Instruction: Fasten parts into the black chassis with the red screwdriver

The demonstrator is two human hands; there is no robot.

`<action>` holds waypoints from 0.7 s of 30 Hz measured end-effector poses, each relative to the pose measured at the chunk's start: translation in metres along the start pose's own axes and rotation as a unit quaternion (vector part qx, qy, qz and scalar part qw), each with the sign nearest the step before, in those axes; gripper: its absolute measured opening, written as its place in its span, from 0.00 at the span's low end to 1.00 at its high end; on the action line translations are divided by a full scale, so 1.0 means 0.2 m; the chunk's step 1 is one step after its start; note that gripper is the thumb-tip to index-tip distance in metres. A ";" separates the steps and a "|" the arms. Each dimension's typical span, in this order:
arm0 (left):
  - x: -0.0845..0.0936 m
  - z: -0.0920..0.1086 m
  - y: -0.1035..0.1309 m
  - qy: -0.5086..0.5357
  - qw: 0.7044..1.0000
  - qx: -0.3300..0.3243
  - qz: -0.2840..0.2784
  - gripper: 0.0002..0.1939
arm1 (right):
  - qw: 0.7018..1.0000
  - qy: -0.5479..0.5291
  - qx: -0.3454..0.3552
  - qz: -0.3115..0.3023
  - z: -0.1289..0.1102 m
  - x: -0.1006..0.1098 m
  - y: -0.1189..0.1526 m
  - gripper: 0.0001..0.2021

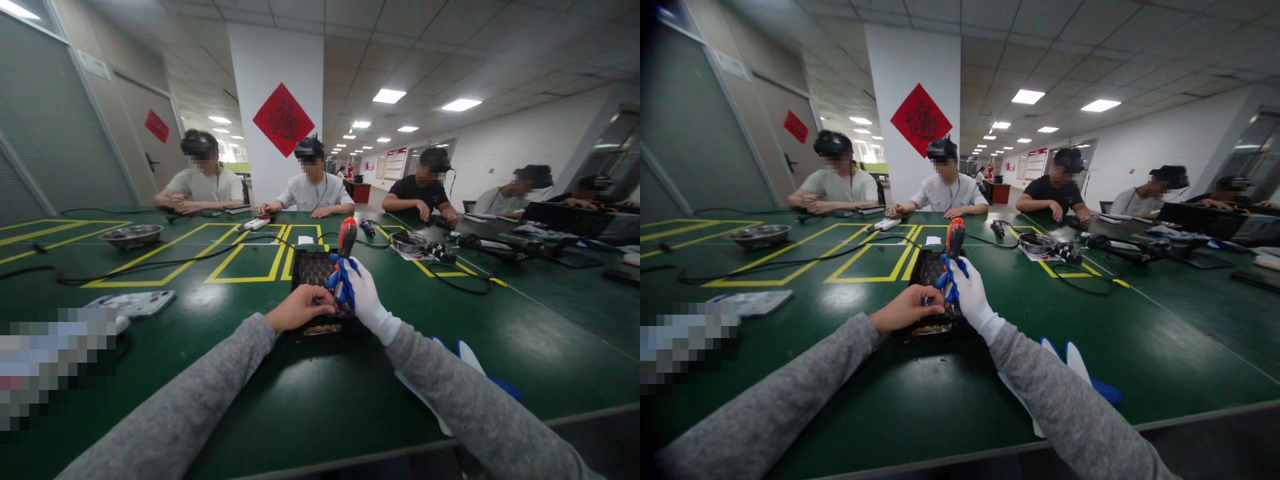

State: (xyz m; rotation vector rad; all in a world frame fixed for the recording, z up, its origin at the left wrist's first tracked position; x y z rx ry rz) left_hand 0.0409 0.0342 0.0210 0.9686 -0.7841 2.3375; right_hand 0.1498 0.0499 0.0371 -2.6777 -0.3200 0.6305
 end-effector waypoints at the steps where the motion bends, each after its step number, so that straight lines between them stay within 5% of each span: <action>1: 0.00 0.01 0.00 -0.002 1.000 -0.008 -0.004 0.10 | 1.000 0.000 -0.005 -0.003 0.00 0.00 0.00 0.20; 21: 0.00 0.02 0.00 -0.008 1.000 -0.018 -0.001 0.12 | 1.000 0.009 0.001 0.012 -0.01 0.02 0.01 0.23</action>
Point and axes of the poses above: each hand's wrist, its own y-axis away from the middle knuckle, its own x-axis out of the back of the hand, z = x × y, the point moved 6 cm from there along -y, towards the middle knuckle, and after that the axes turned 10 degrees about -y, right-handed, at the moved point
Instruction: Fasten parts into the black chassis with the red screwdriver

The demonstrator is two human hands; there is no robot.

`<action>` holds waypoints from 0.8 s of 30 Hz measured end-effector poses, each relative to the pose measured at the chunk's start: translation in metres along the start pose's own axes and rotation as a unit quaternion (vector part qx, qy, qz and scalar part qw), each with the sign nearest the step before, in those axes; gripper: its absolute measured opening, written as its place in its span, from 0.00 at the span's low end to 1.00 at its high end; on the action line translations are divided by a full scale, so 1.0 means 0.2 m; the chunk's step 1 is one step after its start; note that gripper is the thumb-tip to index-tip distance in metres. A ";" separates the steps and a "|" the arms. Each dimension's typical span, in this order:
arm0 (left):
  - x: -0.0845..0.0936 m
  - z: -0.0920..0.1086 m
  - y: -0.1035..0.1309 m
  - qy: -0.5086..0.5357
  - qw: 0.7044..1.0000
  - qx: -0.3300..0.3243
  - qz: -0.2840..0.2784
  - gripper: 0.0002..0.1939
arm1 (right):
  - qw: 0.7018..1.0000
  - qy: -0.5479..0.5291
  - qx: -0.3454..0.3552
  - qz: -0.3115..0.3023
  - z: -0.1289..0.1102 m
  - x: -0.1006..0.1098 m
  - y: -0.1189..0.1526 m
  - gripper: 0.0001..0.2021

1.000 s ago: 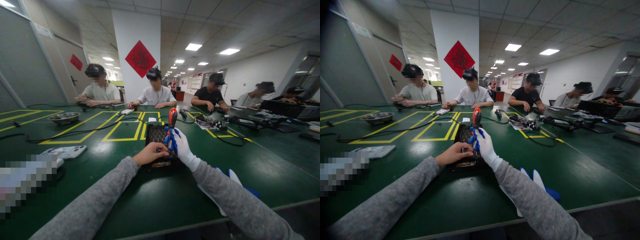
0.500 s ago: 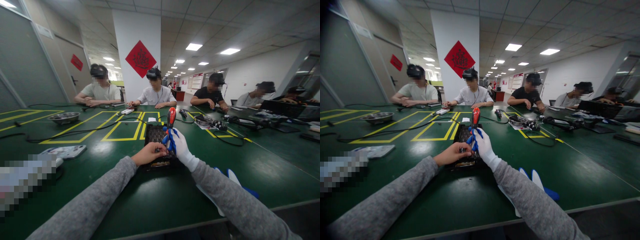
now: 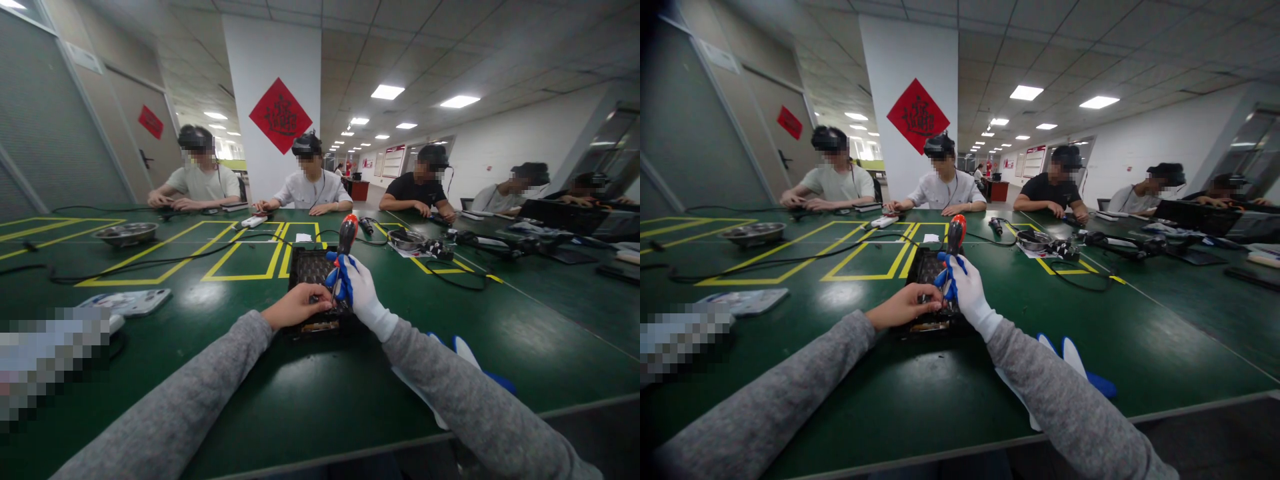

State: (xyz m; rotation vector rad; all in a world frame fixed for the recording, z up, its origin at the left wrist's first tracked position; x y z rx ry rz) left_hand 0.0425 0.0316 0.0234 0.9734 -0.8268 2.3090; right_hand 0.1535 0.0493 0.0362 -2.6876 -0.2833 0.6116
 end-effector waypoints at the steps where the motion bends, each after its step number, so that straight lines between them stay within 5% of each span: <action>1: 0.00 -0.01 0.00 0.005 1.000 0.006 0.004 0.13 | 1.000 0.000 0.004 -0.001 0.00 0.00 0.00 0.22; 24: 0.00 -0.01 0.00 0.014 1.000 0.020 0.006 0.11 | 1.000 0.012 0.004 -0.021 -0.02 -0.03 0.02 0.22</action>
Point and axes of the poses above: each hand's wrist, its own y-axis away from the middle knuckle, its own x-axis out of the back of the hand, z = x × y, the point moved 6 cm from there along -y, towards the middle knuckle, and after that the axes turned 10 degrees about -y, right-handed, at the moved point
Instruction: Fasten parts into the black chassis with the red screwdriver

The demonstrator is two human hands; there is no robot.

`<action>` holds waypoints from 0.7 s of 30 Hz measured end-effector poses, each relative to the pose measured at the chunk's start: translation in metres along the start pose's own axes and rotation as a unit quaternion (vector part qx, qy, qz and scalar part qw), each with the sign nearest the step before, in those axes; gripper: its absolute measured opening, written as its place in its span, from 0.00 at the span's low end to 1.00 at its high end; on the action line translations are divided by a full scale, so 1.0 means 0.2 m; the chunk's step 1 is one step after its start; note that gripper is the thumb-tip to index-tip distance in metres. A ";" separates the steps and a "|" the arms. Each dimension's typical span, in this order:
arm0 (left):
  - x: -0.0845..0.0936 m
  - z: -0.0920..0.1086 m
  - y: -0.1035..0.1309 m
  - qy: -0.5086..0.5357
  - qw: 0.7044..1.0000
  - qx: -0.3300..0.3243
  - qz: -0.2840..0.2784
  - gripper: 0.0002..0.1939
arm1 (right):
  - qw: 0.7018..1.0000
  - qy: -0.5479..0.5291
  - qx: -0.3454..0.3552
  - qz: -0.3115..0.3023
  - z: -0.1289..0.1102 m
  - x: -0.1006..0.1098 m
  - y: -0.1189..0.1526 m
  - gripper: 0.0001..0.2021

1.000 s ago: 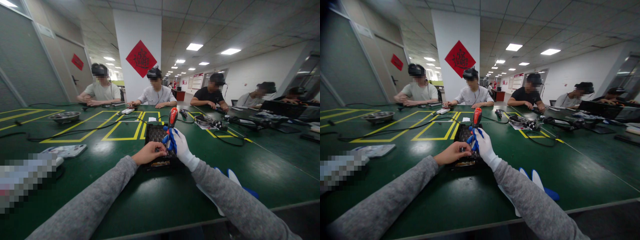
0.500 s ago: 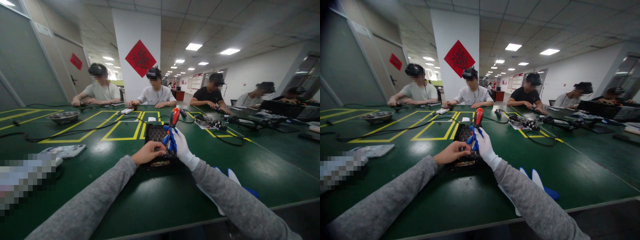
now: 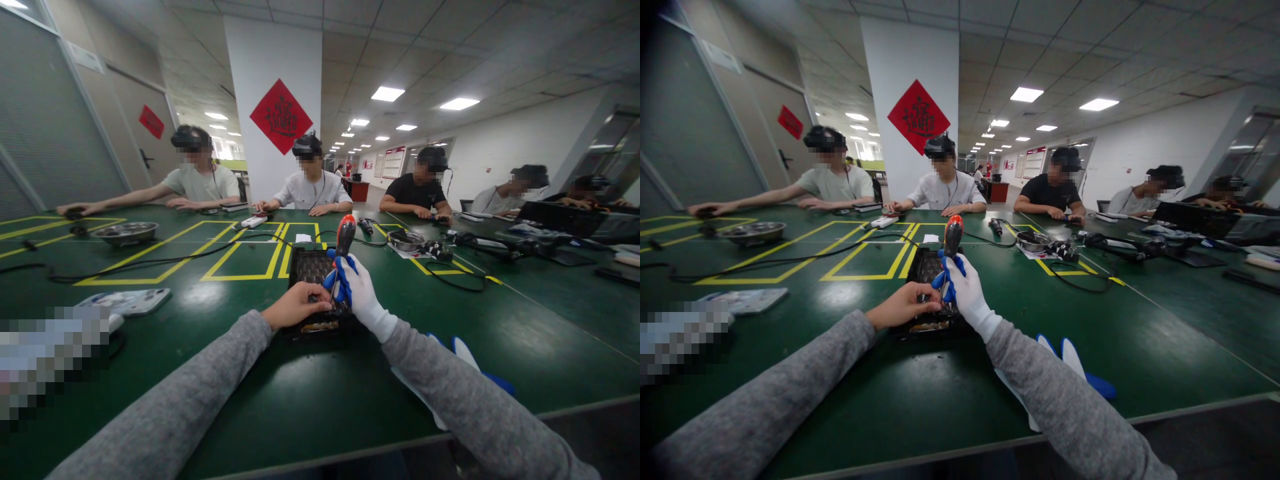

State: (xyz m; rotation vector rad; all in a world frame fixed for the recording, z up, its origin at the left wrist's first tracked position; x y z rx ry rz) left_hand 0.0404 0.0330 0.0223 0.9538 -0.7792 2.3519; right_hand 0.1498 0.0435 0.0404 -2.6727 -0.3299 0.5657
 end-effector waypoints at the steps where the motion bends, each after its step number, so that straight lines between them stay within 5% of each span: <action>1: 0.00 0.01 0.00 -0.005 1.000 -0.009 -0.002 0.11 | 1.000 0.000 -0.005 -0.001 0.01 0.00 0.00 0.22; 21: 0.00 0.02 0.00 -0.012 1.000 -0.013 -0.006 0.12 | 1.000 -0.014 -0.002 0.003 0.01 0.00 0.00 0.22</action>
Point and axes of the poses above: each hand's wrist, its own y-axis away from the middle knuckle, its own x-axis out of the back of the hand, z = x × y, the point moved 6 cm from there along -y, towards the middle knuckle, and after that the axes turned 10 degrees about -y, right-handed, at the moved point
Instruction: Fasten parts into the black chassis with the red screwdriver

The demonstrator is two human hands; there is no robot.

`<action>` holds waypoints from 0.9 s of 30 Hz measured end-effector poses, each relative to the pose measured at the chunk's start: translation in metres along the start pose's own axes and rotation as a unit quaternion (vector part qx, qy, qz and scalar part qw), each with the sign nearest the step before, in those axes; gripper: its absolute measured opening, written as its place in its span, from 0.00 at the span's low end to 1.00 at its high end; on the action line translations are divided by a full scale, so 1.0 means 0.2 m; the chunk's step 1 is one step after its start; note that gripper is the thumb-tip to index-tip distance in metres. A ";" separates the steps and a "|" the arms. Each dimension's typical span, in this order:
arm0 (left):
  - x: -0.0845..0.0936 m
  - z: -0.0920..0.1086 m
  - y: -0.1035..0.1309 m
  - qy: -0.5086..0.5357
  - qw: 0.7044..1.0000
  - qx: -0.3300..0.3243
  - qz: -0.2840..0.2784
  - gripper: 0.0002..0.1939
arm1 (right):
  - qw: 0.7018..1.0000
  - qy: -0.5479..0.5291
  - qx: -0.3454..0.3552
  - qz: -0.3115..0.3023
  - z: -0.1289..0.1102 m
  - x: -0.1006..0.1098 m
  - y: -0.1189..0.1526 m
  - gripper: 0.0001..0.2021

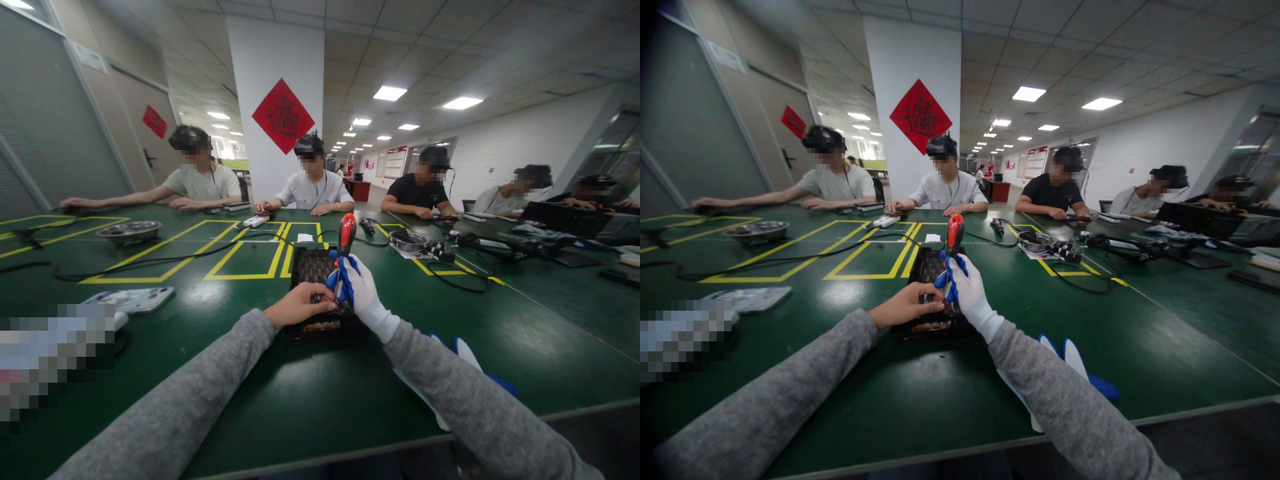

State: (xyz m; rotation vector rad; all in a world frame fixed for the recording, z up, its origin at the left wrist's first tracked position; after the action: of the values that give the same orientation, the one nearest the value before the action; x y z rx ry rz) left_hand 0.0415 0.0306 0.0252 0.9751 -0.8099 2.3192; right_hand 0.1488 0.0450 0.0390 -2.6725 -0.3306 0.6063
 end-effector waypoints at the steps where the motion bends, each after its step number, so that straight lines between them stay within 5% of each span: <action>1: 0.00 -0.01 0.00 -0.002 1.000 0.006 0.005 0.13 | 1.000 -0.001 0.000 0.000 0.00 0.00 0.00 0.22; 21: 0.00 0.02 0.00 -0.008 0.999 -0.043 -0.006 0.10 | 1.000 0.006 0.003 0.001 0.00 0.01 0.00 0.23; 27: 0.00 -0.01 0.00 -0.016 1.000 -0.003 0.024 0.12 | 1.000 -0.001 0.013 0.000 -0.01 0.00 0.00 0.21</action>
State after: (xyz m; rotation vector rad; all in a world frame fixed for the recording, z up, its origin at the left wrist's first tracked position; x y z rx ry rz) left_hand 0.0404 0.0329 0.0242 1.0027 -0.8603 2.3462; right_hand 0.1501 0.0443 0.0401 -2.6481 -0.3206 0.6083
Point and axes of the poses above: each hand's wrist, its own y-axis away from the middle knuckle, its own x-axis out of the back of the hand, z = x × y, the point moved 6 cm from there along -y, towards the middle knuckle, and after that the axes turned 10 degrees about -y, right-handed, at the moved point
